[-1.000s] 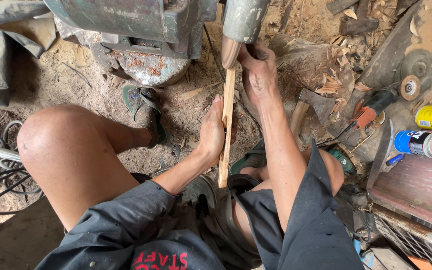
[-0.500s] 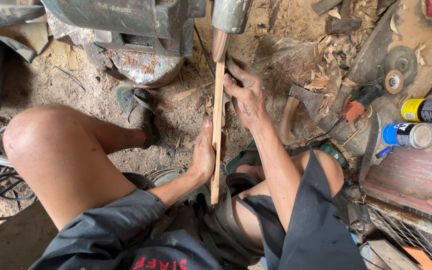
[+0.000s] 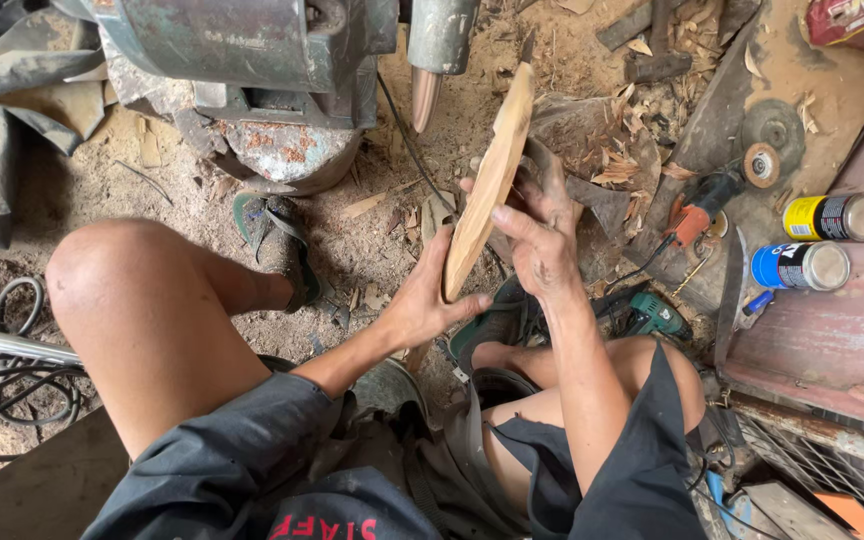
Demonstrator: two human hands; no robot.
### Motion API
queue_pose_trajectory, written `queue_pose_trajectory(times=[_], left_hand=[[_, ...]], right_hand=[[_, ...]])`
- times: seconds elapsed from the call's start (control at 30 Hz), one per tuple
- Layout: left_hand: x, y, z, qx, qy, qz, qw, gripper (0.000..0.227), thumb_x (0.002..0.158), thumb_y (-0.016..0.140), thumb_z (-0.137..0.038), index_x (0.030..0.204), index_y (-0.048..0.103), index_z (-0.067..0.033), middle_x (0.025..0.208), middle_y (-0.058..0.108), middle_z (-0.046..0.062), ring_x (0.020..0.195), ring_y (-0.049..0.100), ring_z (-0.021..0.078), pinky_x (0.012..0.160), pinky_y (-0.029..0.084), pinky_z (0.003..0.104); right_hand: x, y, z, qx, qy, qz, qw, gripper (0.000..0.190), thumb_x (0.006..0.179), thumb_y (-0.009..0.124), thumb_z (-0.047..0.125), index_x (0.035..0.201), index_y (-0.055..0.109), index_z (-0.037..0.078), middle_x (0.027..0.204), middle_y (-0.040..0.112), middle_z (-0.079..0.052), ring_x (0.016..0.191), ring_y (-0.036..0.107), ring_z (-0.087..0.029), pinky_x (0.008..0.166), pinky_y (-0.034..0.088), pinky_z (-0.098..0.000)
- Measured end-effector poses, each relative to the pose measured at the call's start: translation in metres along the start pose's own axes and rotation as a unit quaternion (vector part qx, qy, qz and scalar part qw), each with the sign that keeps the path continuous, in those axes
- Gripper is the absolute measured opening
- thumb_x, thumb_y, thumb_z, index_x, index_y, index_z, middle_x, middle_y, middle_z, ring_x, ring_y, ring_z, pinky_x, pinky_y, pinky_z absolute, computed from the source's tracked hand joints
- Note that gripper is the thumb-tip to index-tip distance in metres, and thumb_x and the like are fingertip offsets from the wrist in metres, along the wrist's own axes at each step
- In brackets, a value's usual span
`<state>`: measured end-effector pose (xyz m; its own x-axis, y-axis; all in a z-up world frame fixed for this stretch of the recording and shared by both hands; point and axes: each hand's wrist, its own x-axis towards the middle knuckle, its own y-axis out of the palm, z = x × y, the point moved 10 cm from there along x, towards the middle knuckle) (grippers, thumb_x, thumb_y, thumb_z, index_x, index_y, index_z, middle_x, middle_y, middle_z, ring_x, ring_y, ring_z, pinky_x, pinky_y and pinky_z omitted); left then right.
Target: The person holds a small wooden piece against a rotating grinding wheel, repeatedly adjusting its position to smooth and shape the edges. The person rotates the piece to work on different sides and occasionally pauses to inspect the surface.
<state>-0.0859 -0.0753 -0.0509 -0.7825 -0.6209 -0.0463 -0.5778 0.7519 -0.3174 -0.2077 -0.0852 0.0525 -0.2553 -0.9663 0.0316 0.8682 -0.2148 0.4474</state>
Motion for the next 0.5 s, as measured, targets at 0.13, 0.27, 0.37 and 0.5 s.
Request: queue_pose_trajectory(times=[0.13, 0.27, 0.37, 0.5], left_hand=[[0.010, 0.000, 0.010, -0.012, -0.053, 0.041, 0.998, 0.079, 0.083, 0.075, -0.020, 0.144, 0.026, -0.0064, 0.128, 0.053, 0.024, 0.115, 0.060, 0.0388, 0.096, 0.057, 0.051], [0.012, 0.001, 0.025, 0.016, -0.057, 0.024, 0.998, 0.084, 0.084, 0.079, -0.017, 0.144, 0.021, -0.0101, 0.129, 0.050, 0.023, 0.114, 0.059, 0.0388, 0.091, 0.059, 0.050], [0.011, 0.004, 0.041, 0.031, -0.046, -0.009, 0.998, 0.103, 0.083, 0.082, -0.018, 0.151, 0.004, -0.0098, 0.133, 0.046, 0.027, 0.113, 0.058, 0.0414, 0.093, 0.058, 0.050], [0.009, 0.011, 0.064, 0.019, -0.051, -0.021, 0.998, 0.111, 0.086, 0.080, -0.018, 0.157, -0.006, -0.0160, 0.138, 0.046, 0.028, 0.115, 0.061, 0.0409, 0.094, 0.060, 0.047]], right_hand=[[-0.004, 0.008, -0.002, -0.030, -0.003, 0.033, 0.999, 0.080, 0.091, 0.067, 0.002, 0.162, 0.029, 0.009, 0.153, 0.049, -0.015, 0.141, 0.053, -0.030, 0.124, 0.046, -0.0477], [0.005, 0.003, -0.011, -0.066, 0.006, 0.003, 0.998, 0.066, 0.102, 0.064, 0.007, 0.162, 0.037, 0.001, 0.164, 0.045, -0.015, 0.150, 0.045, -0.025, 0.128, 0.035, -0.0394], [0.006, 0.004, -0.016, -0.068, 0.002, -0.001, 0.998, 0.066, 0.101, 0.066, 0.007, 0.160, 0.038, -0.002, 0.165, 0.043, -0.016, 0.152, 0.043, -0.025, 0.130, 0.032, -0.0372], [0.015, 0.013, -0.023, -0.053, 0.021, 0.017, 0.998, 0.067, 0.098, 0.068, 0.004, 0.158, 0.039, -0.005, 0.165, 0.041, -0.018, 0.152, 0.042, -0.026, 0.130, 0.031, -0.0383]])
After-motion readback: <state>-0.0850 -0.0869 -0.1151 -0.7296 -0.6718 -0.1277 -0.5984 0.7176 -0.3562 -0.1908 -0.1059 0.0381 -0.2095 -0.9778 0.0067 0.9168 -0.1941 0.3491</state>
